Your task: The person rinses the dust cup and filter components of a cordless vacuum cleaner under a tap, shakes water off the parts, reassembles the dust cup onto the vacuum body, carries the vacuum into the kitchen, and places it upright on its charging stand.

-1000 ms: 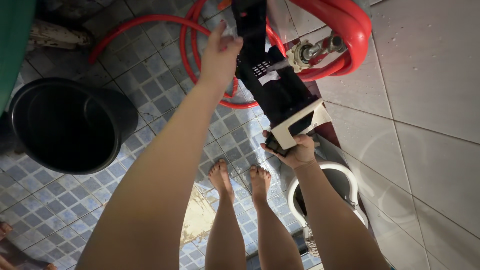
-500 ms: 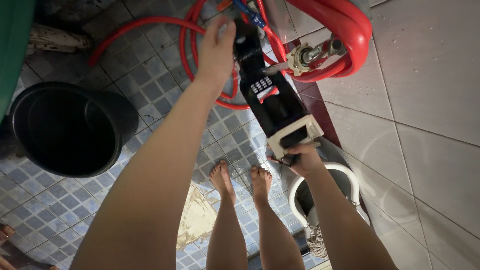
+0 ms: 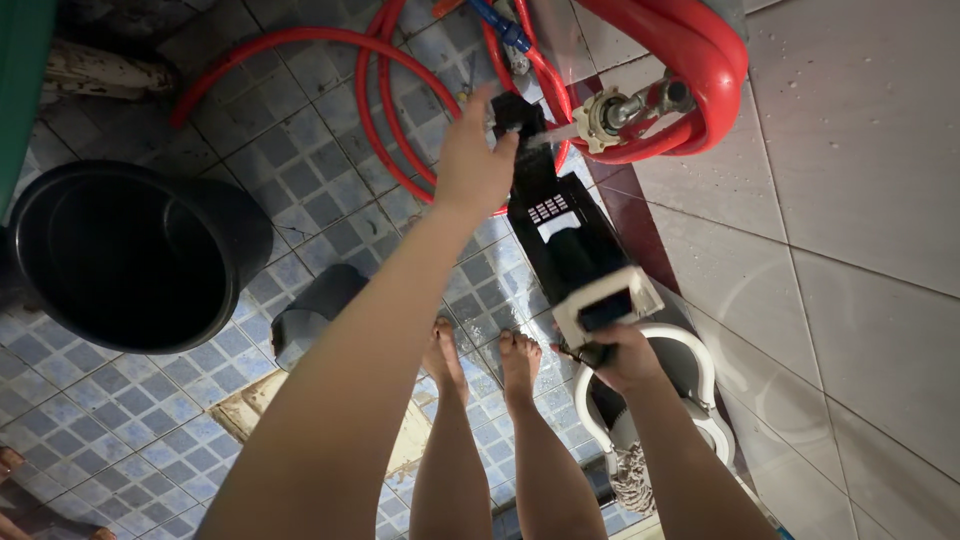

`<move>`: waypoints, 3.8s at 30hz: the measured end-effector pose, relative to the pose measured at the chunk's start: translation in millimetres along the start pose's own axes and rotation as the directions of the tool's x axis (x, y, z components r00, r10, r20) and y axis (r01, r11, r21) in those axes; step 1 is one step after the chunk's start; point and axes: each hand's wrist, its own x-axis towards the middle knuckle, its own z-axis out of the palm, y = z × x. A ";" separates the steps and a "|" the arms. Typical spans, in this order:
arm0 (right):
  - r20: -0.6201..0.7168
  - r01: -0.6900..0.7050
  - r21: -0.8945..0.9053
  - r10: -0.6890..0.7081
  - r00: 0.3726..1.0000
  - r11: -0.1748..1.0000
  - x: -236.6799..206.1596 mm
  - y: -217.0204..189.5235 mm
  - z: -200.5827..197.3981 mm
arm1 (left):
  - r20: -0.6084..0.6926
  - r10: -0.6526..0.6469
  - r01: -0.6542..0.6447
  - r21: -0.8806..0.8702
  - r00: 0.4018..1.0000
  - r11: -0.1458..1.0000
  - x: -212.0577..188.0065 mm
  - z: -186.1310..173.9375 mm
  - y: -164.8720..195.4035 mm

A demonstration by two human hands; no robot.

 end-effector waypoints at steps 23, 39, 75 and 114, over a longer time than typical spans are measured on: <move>-0.041 0.298 -0.427 -0.347 0.937 0.854 115.4 -145.3 172.6 | -0.020 -0.205 0.206 0.138 0.979 0.969 -8.5 -39.6 -22.4; 0.719 0.634 -0.670 -0.550 0.425 -0.387 59.9 -80.6 213.5 | -0.024 -0.332 0.332 0.016 0.943 0.943 -65.9 -46.6 -30.2; 0.284 0.479 -0.866 -0.646 0.708 0.144 68.8 -85.7 174.3 | -0.026 -0.071 0.074 0.143 0.997 0.987 -60.6 -49.2 20.6; 0.266 0.566 -0.563 -0.517 0.814 0.602 74.7 -93.5 137.1 | 0.285 -0.192 0.343 -0.770 0.939 0.538 0.7 42.8 33.4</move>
